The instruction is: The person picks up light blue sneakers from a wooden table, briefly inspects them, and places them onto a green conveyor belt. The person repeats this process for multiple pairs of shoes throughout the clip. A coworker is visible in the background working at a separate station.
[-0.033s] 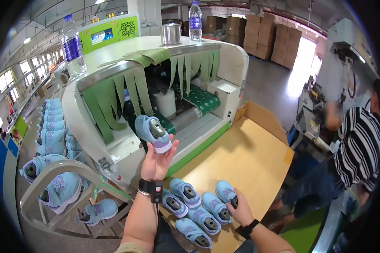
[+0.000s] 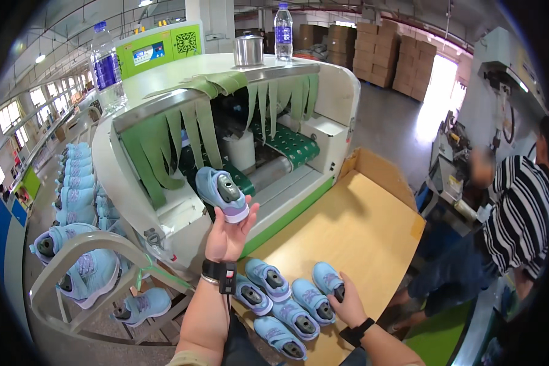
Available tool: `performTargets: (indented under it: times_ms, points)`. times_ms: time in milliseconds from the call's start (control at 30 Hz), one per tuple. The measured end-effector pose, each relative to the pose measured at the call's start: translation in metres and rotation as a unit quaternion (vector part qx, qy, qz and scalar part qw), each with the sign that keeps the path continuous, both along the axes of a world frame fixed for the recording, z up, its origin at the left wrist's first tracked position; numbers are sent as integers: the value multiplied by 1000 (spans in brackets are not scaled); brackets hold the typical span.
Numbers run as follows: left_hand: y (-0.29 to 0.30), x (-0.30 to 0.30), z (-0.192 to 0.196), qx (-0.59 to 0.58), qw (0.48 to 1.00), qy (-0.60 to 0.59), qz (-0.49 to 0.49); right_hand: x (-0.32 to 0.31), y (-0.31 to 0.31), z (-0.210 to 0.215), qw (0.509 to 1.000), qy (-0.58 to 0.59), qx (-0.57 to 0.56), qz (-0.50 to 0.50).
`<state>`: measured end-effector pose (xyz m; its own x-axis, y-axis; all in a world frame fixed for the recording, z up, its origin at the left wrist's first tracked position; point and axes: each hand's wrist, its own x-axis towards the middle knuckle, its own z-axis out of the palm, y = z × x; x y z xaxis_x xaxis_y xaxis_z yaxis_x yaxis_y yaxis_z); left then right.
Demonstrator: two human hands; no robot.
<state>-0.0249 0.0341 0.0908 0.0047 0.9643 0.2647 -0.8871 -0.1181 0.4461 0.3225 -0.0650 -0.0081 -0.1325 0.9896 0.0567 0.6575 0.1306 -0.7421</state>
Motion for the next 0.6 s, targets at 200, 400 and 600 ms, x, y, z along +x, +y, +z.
performTargets:
  times_ms: [200,400,600]
  points:
    - [3,-5,-12,2,1000,30,-3,8,10,0,994,39,-104,4]
    - [4,-4,-15,8,999,8,-46,28,36,7,994,39,-100,-35]
    - [-11,-5,-21,-6,999,7,-53,-22,149,118,968,221,119,4]
